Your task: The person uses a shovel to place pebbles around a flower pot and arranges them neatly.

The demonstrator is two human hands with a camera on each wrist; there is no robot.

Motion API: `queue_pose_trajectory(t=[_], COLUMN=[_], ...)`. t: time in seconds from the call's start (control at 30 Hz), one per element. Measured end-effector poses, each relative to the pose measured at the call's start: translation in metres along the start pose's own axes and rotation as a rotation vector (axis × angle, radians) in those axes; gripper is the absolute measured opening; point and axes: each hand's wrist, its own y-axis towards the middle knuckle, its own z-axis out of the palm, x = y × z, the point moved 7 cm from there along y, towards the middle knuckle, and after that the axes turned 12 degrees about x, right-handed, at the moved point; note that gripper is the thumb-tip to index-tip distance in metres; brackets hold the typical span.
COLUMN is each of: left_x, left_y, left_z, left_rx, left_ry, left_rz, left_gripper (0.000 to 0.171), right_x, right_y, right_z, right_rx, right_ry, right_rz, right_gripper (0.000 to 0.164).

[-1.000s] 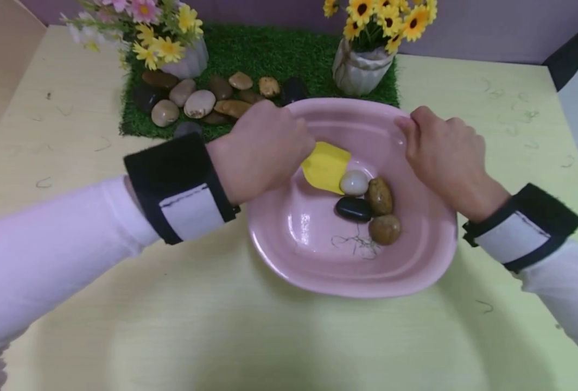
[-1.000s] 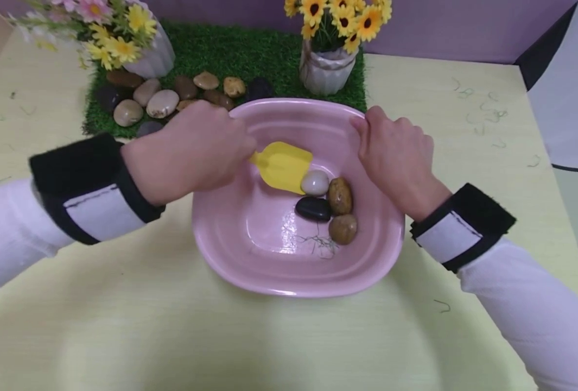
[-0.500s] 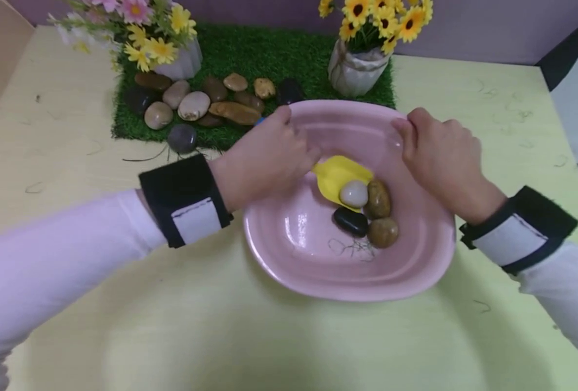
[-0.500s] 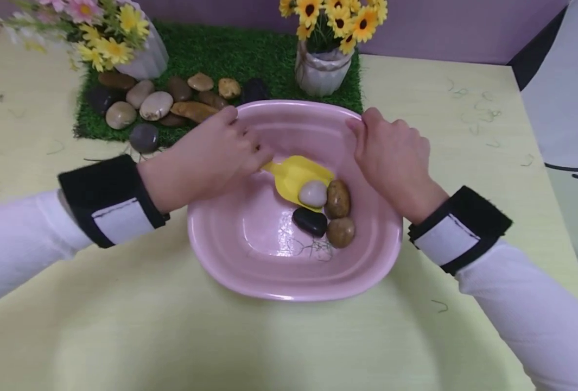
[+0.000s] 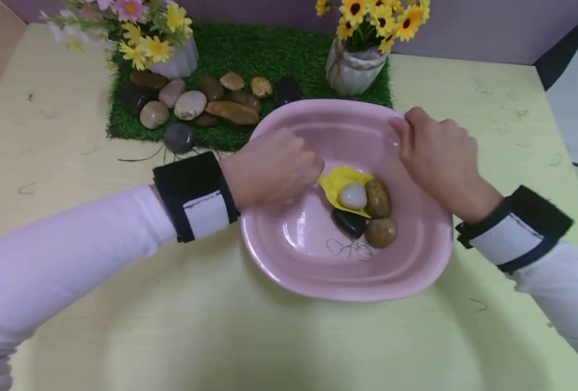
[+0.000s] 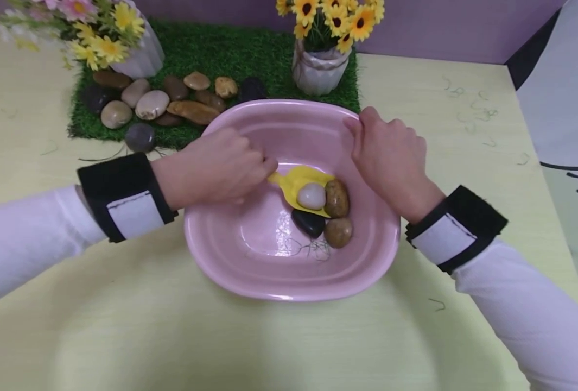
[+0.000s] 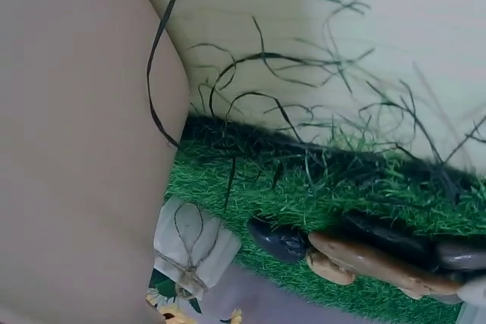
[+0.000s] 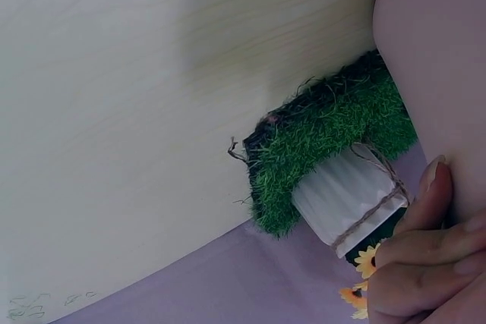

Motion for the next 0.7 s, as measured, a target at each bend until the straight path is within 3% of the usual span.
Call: queue_pose_trajectory(t=[0.27, 0.57, 0.7], left_x=[-0.001, 0.0, 0.0], left_y=[0.001, 0.009, 0.01], left_z=[-0.002, 0.006, 0.009], left_rx=[0.02, 0.119, 0.155], left_ry=[0.093, -0.027, -0.091], left_rz=[-0.07, 0.019, 0.028], left_gripper=[0.026, 0.041, 0.043], right_x=[0.0, -0.002, -0.002], right_y=[0.0, 0.0, 0.001], right_z=[0.0, -0.001, -0.001], right_rx=[-0.025, -0.037, -0.036], right_ry=[0.008, 0.025, 0.028], right_rz=[-0.033, -0.023, -0.027], right_gripper=[0.05, 0.05, 0.049])
